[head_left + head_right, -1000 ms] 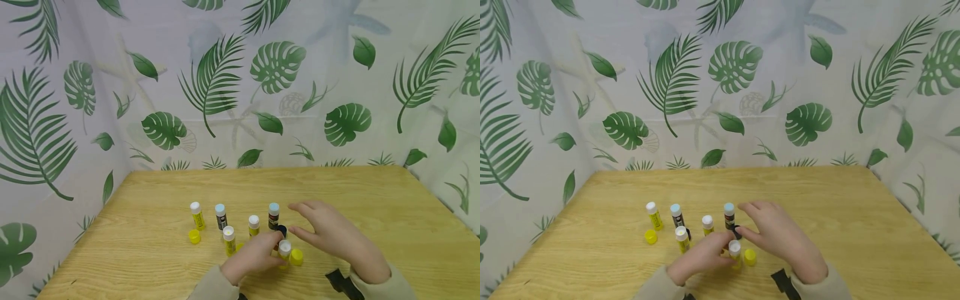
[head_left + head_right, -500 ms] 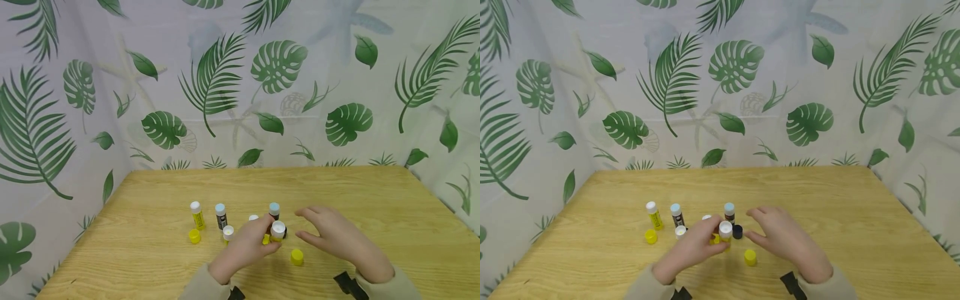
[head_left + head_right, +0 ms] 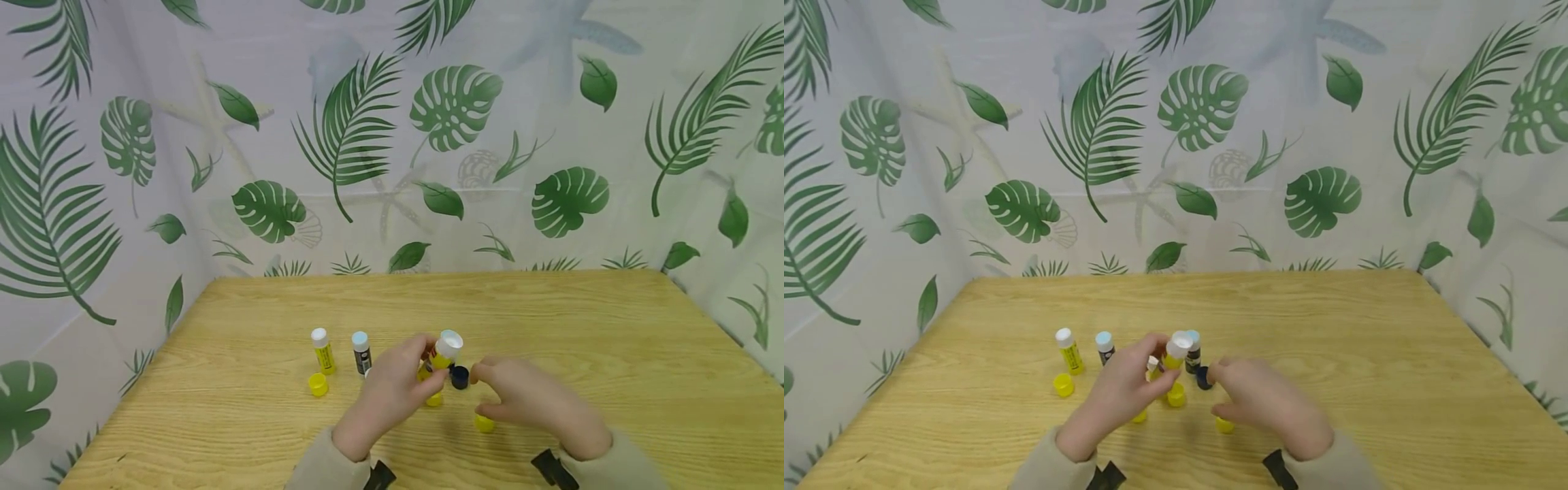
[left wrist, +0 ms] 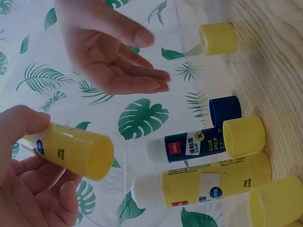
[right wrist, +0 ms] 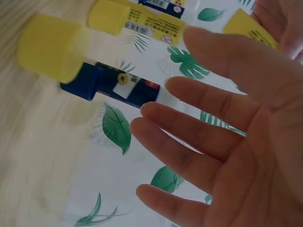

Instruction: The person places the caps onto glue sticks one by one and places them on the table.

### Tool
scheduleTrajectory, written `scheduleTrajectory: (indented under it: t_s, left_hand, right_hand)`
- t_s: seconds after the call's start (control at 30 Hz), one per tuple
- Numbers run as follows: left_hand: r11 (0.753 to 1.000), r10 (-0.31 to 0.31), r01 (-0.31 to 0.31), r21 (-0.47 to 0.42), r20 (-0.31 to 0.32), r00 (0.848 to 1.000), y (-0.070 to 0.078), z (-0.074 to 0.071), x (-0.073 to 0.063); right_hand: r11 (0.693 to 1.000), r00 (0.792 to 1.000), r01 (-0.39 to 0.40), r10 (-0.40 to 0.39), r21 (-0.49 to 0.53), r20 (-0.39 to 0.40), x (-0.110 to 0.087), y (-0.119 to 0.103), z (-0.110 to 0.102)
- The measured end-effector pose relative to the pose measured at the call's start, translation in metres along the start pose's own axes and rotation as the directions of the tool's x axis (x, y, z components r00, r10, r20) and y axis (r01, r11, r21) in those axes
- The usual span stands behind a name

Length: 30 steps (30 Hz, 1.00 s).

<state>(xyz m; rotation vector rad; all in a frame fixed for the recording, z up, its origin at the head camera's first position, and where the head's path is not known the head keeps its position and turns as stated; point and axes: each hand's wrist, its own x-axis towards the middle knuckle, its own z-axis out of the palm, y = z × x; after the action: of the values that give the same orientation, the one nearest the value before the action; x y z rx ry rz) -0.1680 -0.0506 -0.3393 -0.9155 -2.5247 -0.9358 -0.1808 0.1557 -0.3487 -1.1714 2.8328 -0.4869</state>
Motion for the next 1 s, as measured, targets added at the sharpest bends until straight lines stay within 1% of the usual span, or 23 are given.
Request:
scheduleTrajectory:
  t_s: [0.1, 0.27, 0.4, 0.53, 0.77, 0.93, 1.0]
  left_hand:
    - [1.0, 0.004, -0.004, 0.017, -0.003, 1.0, -0.001, -0.001, 0.001]
    - [1.0, -0.026, 0.026, 0.007, 0.001, 1.0, 0.0, -0.001, 0.001]
    - [0.998, -0.053, 0.053, -0.015, 0.007, 0.999, 0.001, 0.0, 0.001]
    - [0.997, -0.063, 0.063, -0.035, 0.009, 0.998, 0.0, -0.001, 0.001]
    - [0.998, -0.035, 0.035, -0.047, -0.011, 0.999, -0.002, -0.003, 0.001]
    - [0.998, -0.023, 0.021, -0.059, -0.028, 0.999, -0.002, -0.004, 0.001]
    - [0.998, -0.021, 0.019, -0.066, -0.032, 0.999, -0.003, -0.004, 0.001]
  right_hand:
    - [0.999, 0.997, -0.043, 0.042, 0.016, 0.063, 0.003, -0.001, 0.005]
    - [0.994, 0.986, -0.105, 0.101, 0.024, 0.135, 0.005, -0.003, 0.012]
    - [0.99, 0.979, -0.138, 0.134, 0.02, 0.155, 0.005, -0.006, 0.016]
    - [0.987, 0.974, -0.16, 0.158, -0.003, 0.164, 0.006, -0.006, 0.019]
    - [0.98, 0.961, -0.198, 0.199, -0.023, 0.192, 0.008, -0.006, 0.024]
    - [0.98, 0.958, -0.197, 0.199, -0.031, 0.208, 0.009, -0.005, 0.026]
    - [0.983, 0.96, -0.183, 0.184, -0.027, 0.212, 0.009, -0.004, 0.026]
